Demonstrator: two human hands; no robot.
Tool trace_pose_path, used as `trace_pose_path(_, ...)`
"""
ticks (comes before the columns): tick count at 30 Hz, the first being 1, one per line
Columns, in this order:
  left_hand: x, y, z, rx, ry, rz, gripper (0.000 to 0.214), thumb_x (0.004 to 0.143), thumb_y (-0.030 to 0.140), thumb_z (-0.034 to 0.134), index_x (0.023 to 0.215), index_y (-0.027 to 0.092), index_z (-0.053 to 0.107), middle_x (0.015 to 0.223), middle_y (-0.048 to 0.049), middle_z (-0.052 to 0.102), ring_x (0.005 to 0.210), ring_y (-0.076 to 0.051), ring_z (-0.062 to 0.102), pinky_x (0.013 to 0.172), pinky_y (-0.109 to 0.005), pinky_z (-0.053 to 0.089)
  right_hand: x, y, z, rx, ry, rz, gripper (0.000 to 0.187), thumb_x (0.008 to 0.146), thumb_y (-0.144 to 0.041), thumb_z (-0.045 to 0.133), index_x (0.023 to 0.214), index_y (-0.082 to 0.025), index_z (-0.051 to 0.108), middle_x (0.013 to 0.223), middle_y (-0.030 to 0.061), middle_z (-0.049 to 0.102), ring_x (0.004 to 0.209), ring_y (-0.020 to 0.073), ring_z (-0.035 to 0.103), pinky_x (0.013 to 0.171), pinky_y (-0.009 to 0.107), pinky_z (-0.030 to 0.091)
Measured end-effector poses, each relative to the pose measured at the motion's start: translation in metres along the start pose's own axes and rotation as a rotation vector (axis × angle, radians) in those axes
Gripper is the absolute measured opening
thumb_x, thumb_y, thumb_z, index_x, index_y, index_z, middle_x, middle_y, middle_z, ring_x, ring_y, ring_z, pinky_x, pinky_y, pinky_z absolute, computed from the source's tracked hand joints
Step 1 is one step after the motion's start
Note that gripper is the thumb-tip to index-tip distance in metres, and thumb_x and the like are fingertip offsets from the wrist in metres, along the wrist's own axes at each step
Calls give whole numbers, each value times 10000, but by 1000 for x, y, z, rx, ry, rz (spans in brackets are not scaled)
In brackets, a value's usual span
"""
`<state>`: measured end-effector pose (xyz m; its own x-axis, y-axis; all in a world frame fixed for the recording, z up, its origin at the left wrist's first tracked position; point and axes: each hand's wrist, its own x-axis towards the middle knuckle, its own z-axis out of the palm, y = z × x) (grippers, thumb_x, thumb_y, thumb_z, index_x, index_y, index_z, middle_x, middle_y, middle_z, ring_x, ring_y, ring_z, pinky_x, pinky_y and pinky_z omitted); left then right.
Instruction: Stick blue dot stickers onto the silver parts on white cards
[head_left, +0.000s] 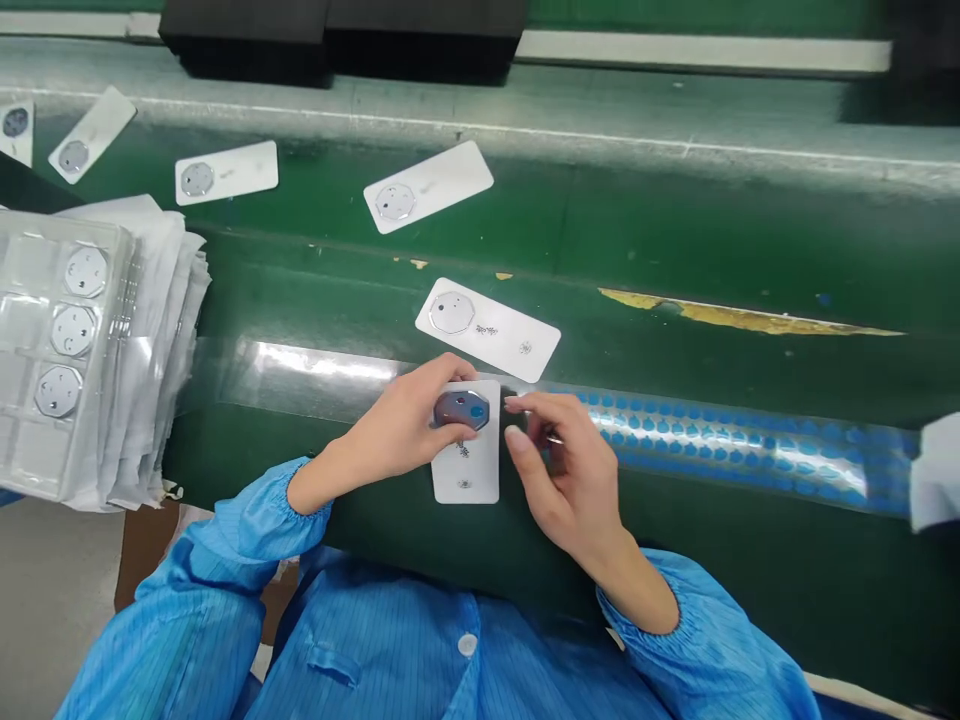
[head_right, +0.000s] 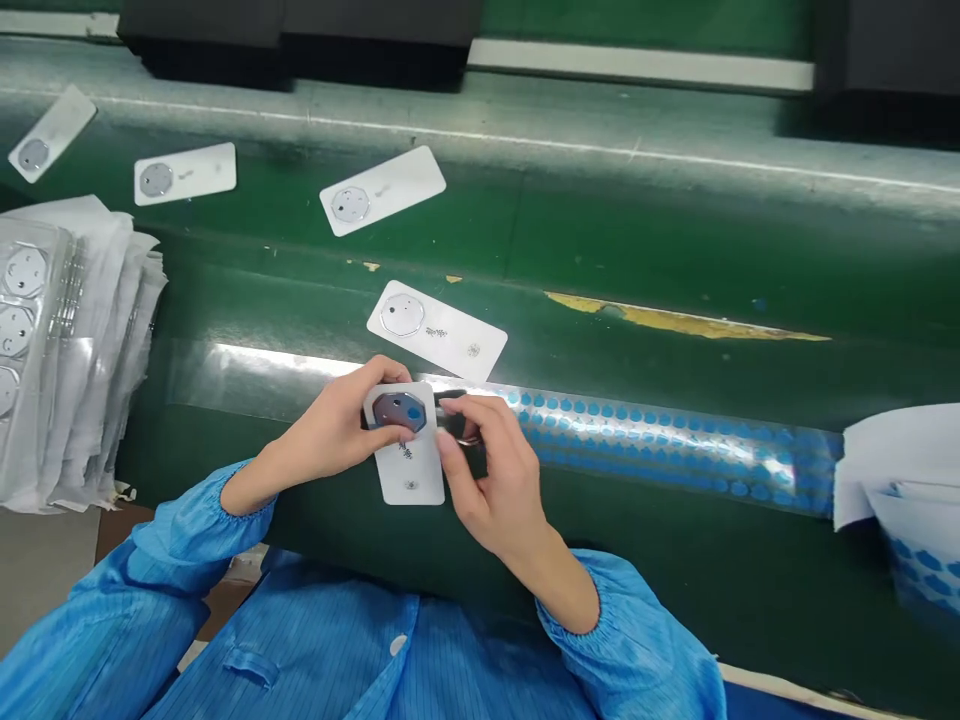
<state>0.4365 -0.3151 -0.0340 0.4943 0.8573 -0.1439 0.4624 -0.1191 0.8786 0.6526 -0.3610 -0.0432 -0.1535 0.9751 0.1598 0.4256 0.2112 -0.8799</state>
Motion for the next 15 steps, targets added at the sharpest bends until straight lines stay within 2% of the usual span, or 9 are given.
trace_pose_path(3, 0, 3, 1, -408, -34, -55, 277, 990, 298, 685, 1208, 228, 527, 1111, -46, 639, 904, -170, 626, 753, -301, 528, 4, -5, 0, 298, -161, 294, 194, 1029, -390, 659, 1150, -243, 693, 939, 49, 710, 739, 198, 669, 592, 308, 543)
trace_pose_path(6, 0, 5, 9, -552, -51, -120, 329, 998, 357, 671, 1263, 231, 523, 1124, -61, 627, 901, -172, 620, 746, -303, 546, 10, -6, 0, 462, -196, 505, 316, 991, -539, 691, 1021, -225, 694, 791, 23, 702, 626, 191, 673, 497, 281, 518)
trace_pose_path(10, -1, 6, 17, -558, -12, -126, 334, 994, 350, 673, 1264, 234, 515, 1109, -54, 615, 877, -163, 599, 733, -299, 546, 14, -3, -1, 472, -161, 529, 397, 936, -605, 735, 920, -211, 687, 720, 16, 691, 577, 184, 659, 472, 269, 506)
trace_pose_path(15, -4, 10, 21, -489, -1, -75, 279, 1015, 323, 628, 1245, 227, 501, 1144, -75, 612, 881, -168, 592, 716, -295, 541, 13, 1, 1, 466, -90, 529, 396, 901, -574, 782, 801, -212, 658, 662, -5, 647, 538, 163, 612, 457, 257, 483)
